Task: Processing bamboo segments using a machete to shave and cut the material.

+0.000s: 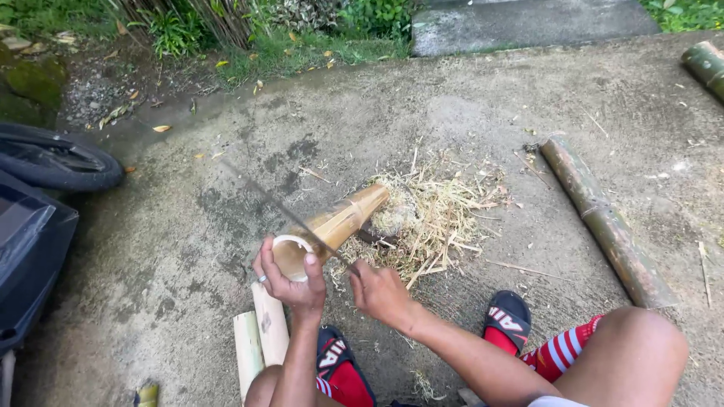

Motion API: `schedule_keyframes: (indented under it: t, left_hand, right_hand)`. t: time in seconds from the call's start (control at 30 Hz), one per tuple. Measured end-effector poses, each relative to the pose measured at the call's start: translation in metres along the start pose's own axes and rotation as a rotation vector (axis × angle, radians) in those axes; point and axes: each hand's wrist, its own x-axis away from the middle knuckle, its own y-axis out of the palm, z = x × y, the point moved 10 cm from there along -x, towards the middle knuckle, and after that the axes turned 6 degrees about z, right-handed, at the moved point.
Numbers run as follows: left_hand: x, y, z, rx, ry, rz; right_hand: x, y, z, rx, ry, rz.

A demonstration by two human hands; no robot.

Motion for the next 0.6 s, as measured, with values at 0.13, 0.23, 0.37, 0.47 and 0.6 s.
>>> schedule_keyframes:
  t: [0.13, 0.23, 0.37, 0.47, 0.6]
  left_hand:
    - [-0.001, -0.003, -0.002, 0.0, -0.005, -0.027]
    - [-0.007, -0.002, -0.004, -0.025, 0.017, -0.015]
    - [-0.007, -0.003, -0.008, -0.021, -0.034, -0.013]
    - [-0.006, 0.0, -0.004, -0.056, -0.002, -0.021]
    - [-0.003, -0.007, -0.004, -0.046, 0.024, -0.019]
  right_hand:
    - [0.005, 0.031, 0.067, -0.007, 0.089, -0.058]
    - [0.001, 0.032, 0.084, 0.088, 0.289, -0.215]
    - [-0.005, 0.02, 0.041, 0.09, 0.232, -0.225]
    - [-0.003, 0.019, 0.024, 0.008, 0.063, -0.122]
    - [-0.004, 0.046, 0.072, -0.058, 0.182, -0.218]
